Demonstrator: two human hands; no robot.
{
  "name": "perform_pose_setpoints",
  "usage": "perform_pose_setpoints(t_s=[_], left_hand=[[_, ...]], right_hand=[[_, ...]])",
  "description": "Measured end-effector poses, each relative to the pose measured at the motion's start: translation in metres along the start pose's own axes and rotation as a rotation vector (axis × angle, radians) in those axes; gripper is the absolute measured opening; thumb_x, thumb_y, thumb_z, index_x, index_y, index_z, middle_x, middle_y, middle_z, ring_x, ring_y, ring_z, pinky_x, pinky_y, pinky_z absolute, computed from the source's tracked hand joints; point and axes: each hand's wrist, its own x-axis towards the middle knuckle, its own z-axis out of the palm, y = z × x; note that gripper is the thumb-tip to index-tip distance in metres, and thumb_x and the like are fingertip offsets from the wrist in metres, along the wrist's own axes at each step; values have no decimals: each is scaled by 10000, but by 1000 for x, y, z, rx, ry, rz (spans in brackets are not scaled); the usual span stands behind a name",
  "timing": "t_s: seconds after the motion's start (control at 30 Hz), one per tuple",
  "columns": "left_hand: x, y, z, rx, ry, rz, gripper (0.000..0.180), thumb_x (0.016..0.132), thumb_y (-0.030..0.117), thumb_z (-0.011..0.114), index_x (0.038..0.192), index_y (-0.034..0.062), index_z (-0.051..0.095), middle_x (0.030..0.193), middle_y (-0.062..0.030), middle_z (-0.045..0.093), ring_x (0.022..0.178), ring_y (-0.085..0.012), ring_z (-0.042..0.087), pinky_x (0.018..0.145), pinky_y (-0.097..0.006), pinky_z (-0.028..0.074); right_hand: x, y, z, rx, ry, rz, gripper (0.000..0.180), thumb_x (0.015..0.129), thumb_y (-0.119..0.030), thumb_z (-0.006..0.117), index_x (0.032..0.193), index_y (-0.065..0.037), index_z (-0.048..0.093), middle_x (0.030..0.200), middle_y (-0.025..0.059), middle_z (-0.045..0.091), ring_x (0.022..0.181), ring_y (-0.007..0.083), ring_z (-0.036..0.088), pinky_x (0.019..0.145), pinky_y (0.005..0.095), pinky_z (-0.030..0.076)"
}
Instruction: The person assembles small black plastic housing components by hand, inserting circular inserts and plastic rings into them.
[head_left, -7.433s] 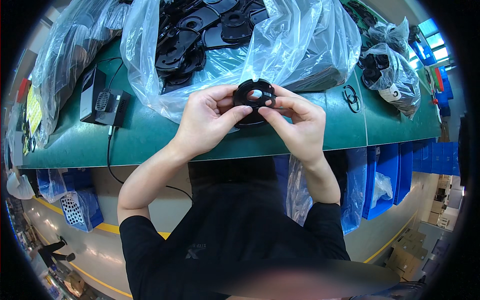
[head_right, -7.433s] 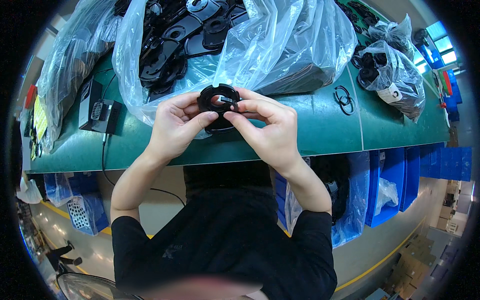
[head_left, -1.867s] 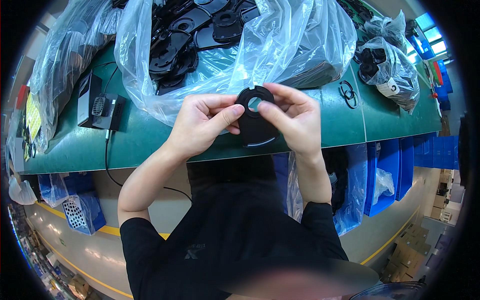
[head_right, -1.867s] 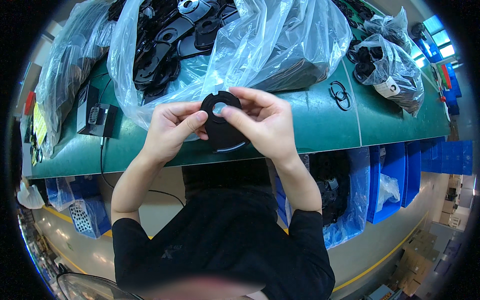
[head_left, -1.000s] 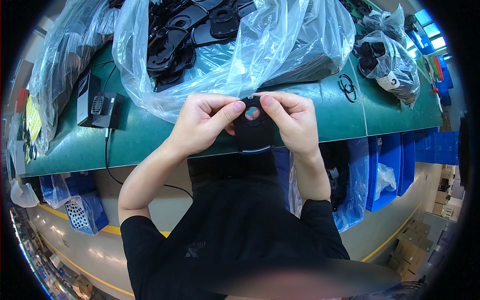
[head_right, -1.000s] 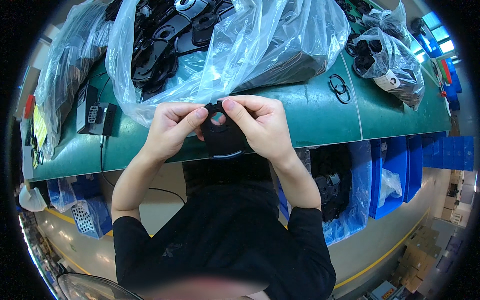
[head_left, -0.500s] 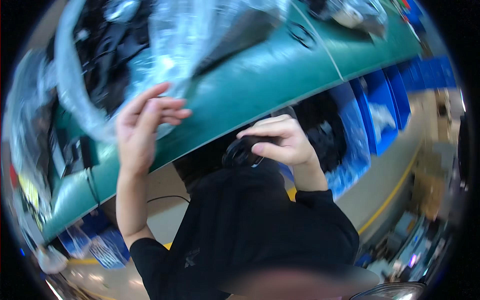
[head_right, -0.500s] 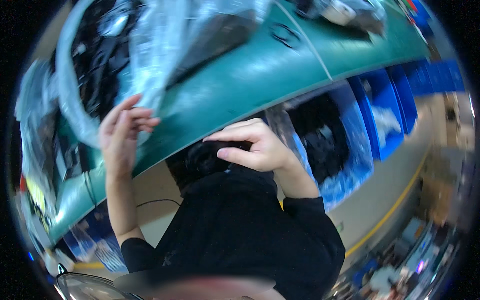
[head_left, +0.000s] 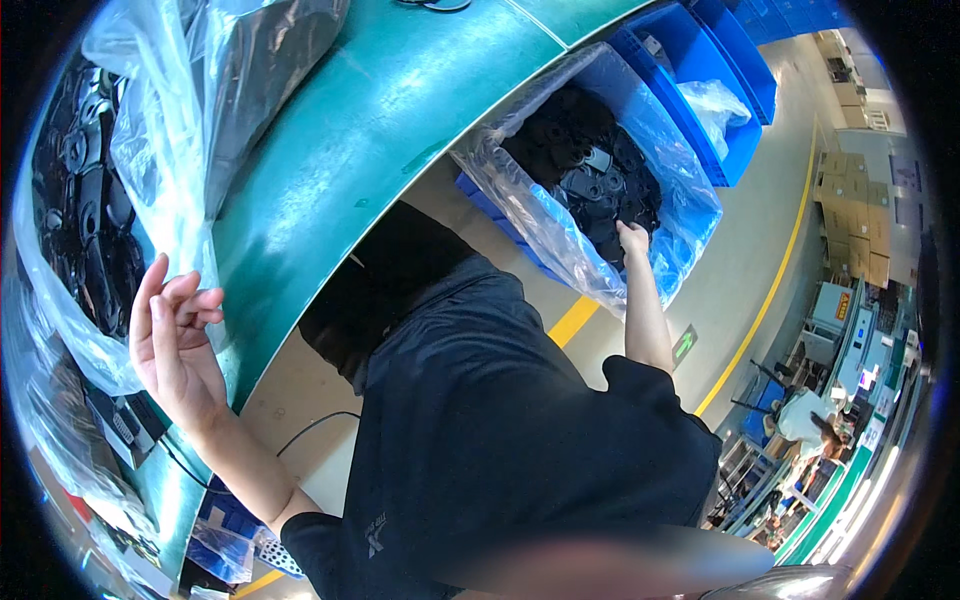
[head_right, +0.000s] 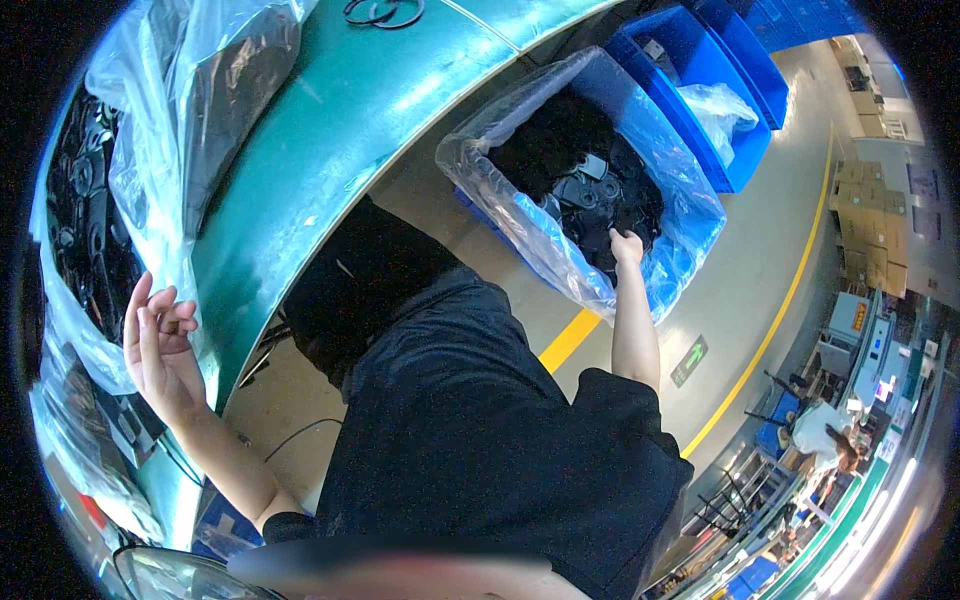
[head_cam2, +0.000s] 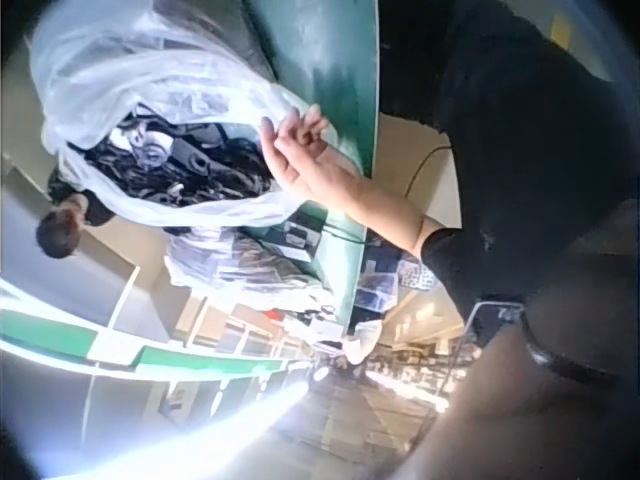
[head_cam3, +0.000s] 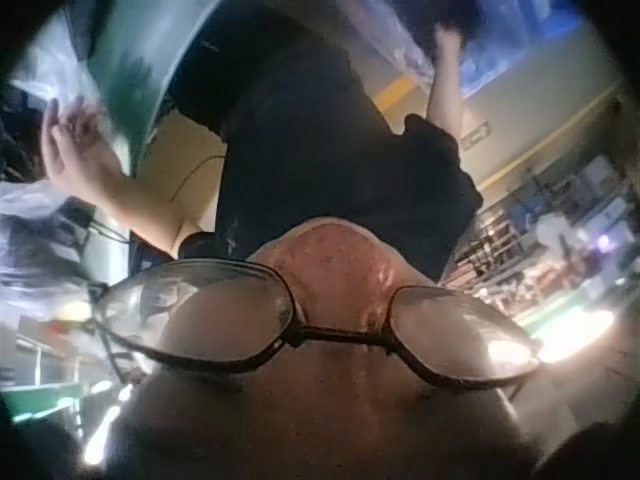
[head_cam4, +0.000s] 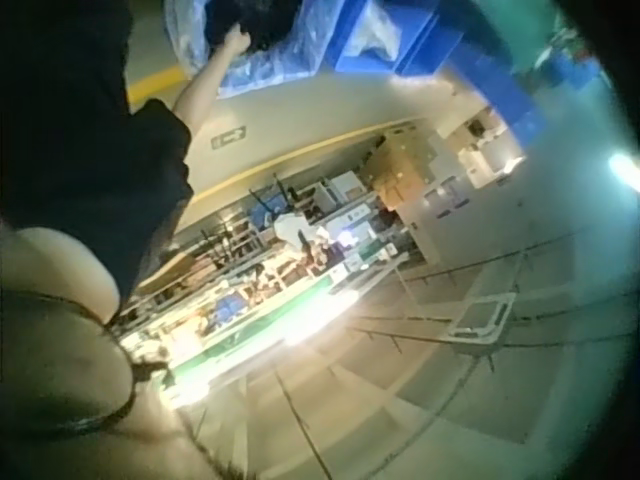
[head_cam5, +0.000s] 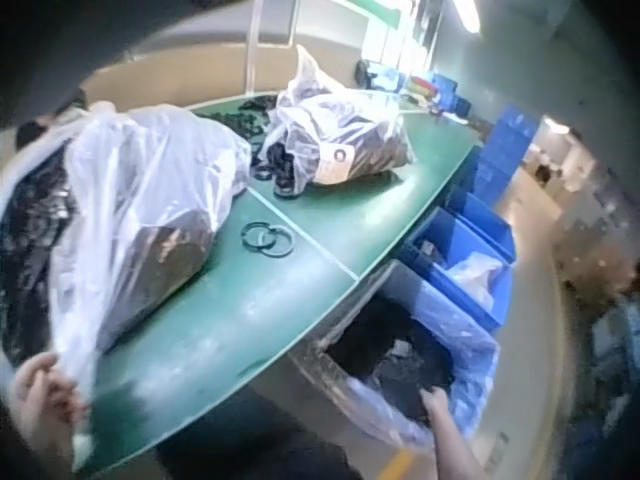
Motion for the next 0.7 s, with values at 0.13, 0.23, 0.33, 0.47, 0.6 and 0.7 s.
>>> perform_pose_setpoints(t_s=[0.13, 0.23, 0.33, 0.47, 0.6, 0.7], left_hand=[[4, -1, 0, 24, 9, 0, 366, 951, 140, 424, 1243, -81, 427, 991, -160, 622, 808, -196, 635, 671, -245, 479], [2, 0, -1, 58, 44, -5, 378, 946, 147, 438, 1244, -85, 422, 988, -164, 621, 813, -200, 633, 672, -249, 480], [-10, 10, -5, 140, 191, -60, 371, 911, 129, 513, 1212, -79, 455, 978, -190, 623, 786, -228, 651, 665, -263, 507], [8, 6, 19, 138, 48, -78, 290, 879, 126, 561, 1125, -28, 555, 928, -152, 650, 761, -188, 653, 659, -261, 511], [-1, 6, 12, 114, -78, -73, 279, 883, 88, 539, 1131, -39, 552, 976, -150, 641, 818, -196, 647, 709, -255, 506], [-10, 19, 11, 161, -46, -16, 281, 870, 76, 547, 1126, -39, 558, 1013, -149, 632, 880, -194, 631, 776, -261, 490]], right_hand=[[2, 20, 6, -175, 63, 45, 540, 682, -284, 692, 1150, -37, 586, 1143, 159, 596, 1062, 267, 573, 926, 315, 420], [9, 23, 27, -319, 59, -70, 535, 676, -333, 684, 1136, -72, 603, 1151, 140, 595, 1073, 268, 566, 928, 327, 419], [-14, -17, 46, -488, -195, -294, 520, 719, -378, 621, 1129, -58, 601, 1112, 154, 607, 1056, 283, 569, 916, 340, 419], [25, 28, 30, -640, -178, -421, 445, 742, -411, 540, 961, -45, 664, 942, 216, 638, 896, 349, 619, 790, 419, 468], [35, 27, 45, -586, -197, -212, 452, 682, -327, 638, 954, 34, 655, 994, 245, 626, 988, 338, 593, 875, 372, 441], [21, -21, 61, -48, -218, -302, 425, 727, -143, 687, 1087, 61, 587, 1063, 160, 625, 972, 255, 593, 861, 316, 446]])
